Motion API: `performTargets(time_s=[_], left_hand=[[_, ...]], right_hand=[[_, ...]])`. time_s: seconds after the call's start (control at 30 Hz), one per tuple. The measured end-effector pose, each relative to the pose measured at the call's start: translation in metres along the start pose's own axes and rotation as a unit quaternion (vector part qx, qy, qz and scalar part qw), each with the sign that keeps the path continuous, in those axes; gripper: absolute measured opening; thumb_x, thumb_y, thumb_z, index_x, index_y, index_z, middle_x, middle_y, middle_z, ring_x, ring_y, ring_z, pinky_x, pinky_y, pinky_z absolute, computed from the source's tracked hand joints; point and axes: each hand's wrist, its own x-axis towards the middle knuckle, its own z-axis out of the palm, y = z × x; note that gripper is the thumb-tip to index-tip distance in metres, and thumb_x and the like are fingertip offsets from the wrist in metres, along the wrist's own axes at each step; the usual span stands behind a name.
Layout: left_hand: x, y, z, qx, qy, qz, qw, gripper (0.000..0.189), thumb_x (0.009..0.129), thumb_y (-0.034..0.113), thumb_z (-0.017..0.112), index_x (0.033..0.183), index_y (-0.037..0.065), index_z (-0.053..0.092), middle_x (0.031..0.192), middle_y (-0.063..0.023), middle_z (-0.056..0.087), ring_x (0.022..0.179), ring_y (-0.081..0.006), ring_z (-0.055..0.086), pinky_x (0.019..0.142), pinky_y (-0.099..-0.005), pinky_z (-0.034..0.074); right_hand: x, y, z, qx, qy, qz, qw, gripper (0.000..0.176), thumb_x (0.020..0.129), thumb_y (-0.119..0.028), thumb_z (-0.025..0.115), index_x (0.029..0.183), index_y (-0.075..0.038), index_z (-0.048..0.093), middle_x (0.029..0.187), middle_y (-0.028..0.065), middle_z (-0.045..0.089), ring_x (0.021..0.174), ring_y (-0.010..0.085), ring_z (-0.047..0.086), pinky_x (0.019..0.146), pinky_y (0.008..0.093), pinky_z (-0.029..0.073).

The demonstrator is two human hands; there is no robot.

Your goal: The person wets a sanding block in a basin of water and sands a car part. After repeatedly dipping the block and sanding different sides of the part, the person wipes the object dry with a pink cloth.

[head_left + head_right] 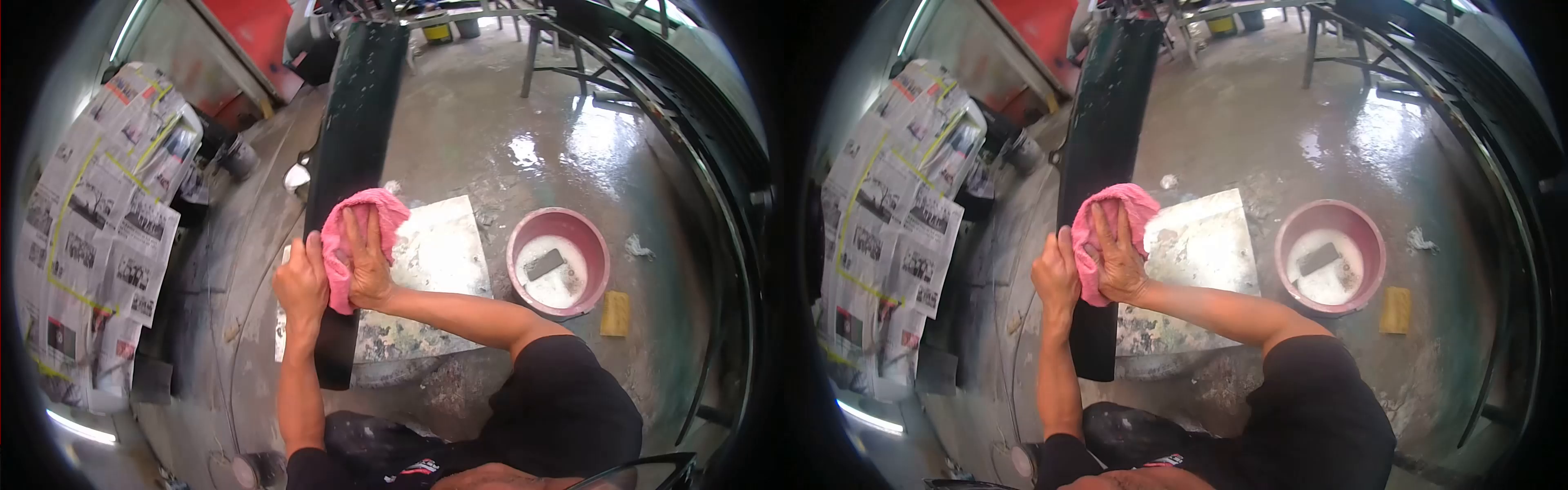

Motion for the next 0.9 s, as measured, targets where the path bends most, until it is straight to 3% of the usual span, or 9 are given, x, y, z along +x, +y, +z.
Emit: performTargets(time_s=[0.13,0.27,0.3,0.5,0.63,0.7,0.73,0.83,0.9], left_hand=[[-0.031,-0.015,0.001,-0.019,0.021,0.063,0.998,0.04,0.103,0.035,0.055,0.076,0.006,0.055,0.055,-0.0213,0.057,0.05,-0.0427,0.059,0.046,-0.0492,0.043],[-0.064,-0.015,-0.004,-0.014,-0.023,0.146,0.989,0.049,0.089,0.046,0.073,0.071,0.006,0.051,0.046,-0.0126,0.049,0.039,-0.0327,0.052,0.039,-0.0418,0.04],[-0.07,-0.015,-0.004,-0.007,-0.023,0.199,0.98,0.055,0.083,0.051,0.079,0.07,0.006,0.05,0.043,-0.0092,0.046,0.036,-0.0294,0.05,0.038,-0.0395,0.038],[-0.087,-0.015,0.004,-0.049,-0.05,0.187,0.98,0.064,0.072,0.058,0.085,0.068,0.008,0.046,0.042,-0.0065,0.043,0.034,-0.0272,0.046,0.037,-0.0364,0.038],[-0.076,-0.034,0.011,-0.087,-0.088,0.167,0.978,0.063,0.072,0.058,0.084,0.07,0.006,0.049,0.044,-0.0094,0.048,0.038,-0.0305,0.053,0.04,-0.0377,0.042],[-0.07,-0.035,0.012,-0.075,-0.136,0.134,0.979,0.063,0.074,0.06,0.082,0.071,0.005,0.051,0.046,-0.0112,0.052,0.04,-0.0321,0.055,0.041,-0.0389,0.043],[-0.068,-0.032,0.008,-0.06,-0.13,0.136,0.98,0.062,0.077,0.061,0.079,0.069,0.005,0.051,0.047,-0.0122,0.053,0.041,-0.0332,0.055,0.041,-0.0399,0.043],[-0.065,-0.031,-0.001,0.024,-0.116,0.135,0.984,0.061,0.08,0.06,0.076,0.068,0.006,0.05,0.047,-0.0122,0.053,0.041,-0.0339,0.055,0.041,-0.0406,0.042],[-0.064,-0.028,-0.005,0.041,-0.114,0.125,0.985,0.058,0.081,0.057,0.077,0.068,0.007,0.05,0.047,-0.0119,0.052,0.042,-0.0336,0.055,0.041,-0.0405,0.042]], right_hand=[[0.082,0.016,-0.033,-0.028,0.161,0.041,0.986,0.077,0.097,-0.028,0.058,0.156,0.006,0.022,0.156,0.0414,0.019,0.148,0.0555,0.015,0.121,0.051,0.018],[0.147,0.063,-0.12,-0.005,0.238,0.057,0.97,0.074,0.101,-0.032,0.06,0.158,-0.002,0.023,0.159,0.0228,0.032,0.148,0.0322,0.031,0.122,0.039,0.023],[0.154,0.076,-0.137,0.097,0.248,0.076,0.961,0.068,0.102,-0.027,0.059,0.158,-0.006,0.027,0.153,0.0152,0.041,0.138,0.0239,0.044,0.116,0.0356,0.035],[0.147,0.109,-0.186,0.225,0.238,0.079,0.941,0.043,0.098,-0.029,0.064,0.132,-0.004,0.053,0.118,0.0096,0.059,0.111,0.0186,0.059,0.098,0.0315,0.048],[0.154,0.123,-0.201,0.287,0.301,0.051,0.908,0.028,0.105,-0.024,0.045,0.12,-0.004,0.058,0.098,0.0049,0.064,0.086,0.0181,0.065,0.084,0.0345,0.054],[0.152,0.129,-0.205,0.37,0.421,0.1,0.822,0.028,0.105,-0.024,0.043,0.118,-0.005,0.058,0.097,0.0056,0.064,0.085,0.0193,0.065,0.081,0.0348,0.055],[0.148,0.128,-0.211,0.306,0.338,-0.01,0.89,0.021,0.105,-0.02,0.046,0.116,-0.006,0.058,0.098,0.006,0.063,0.089,0.0174,0.064,0.082,0.0335,0.054],[0.152,0.115,-0.211,0.083,0.438,-0.03,0.894,0.015,0.104,-0.014,0.05,0.115,-0.007,0.057,0.1,0.0066,0.063,0.087,0.0165,0.064,0.083,0.0329,0.054],[0.145,0.104,-0.201,0.025,0.358,-0.029,0.933,0.02,0.101,-0.018,0.056,0.117,-0.007,0.059,0.108,0.0086,0.063,0.095,0.0195,0.063,0.088,0.0342,0.051]])
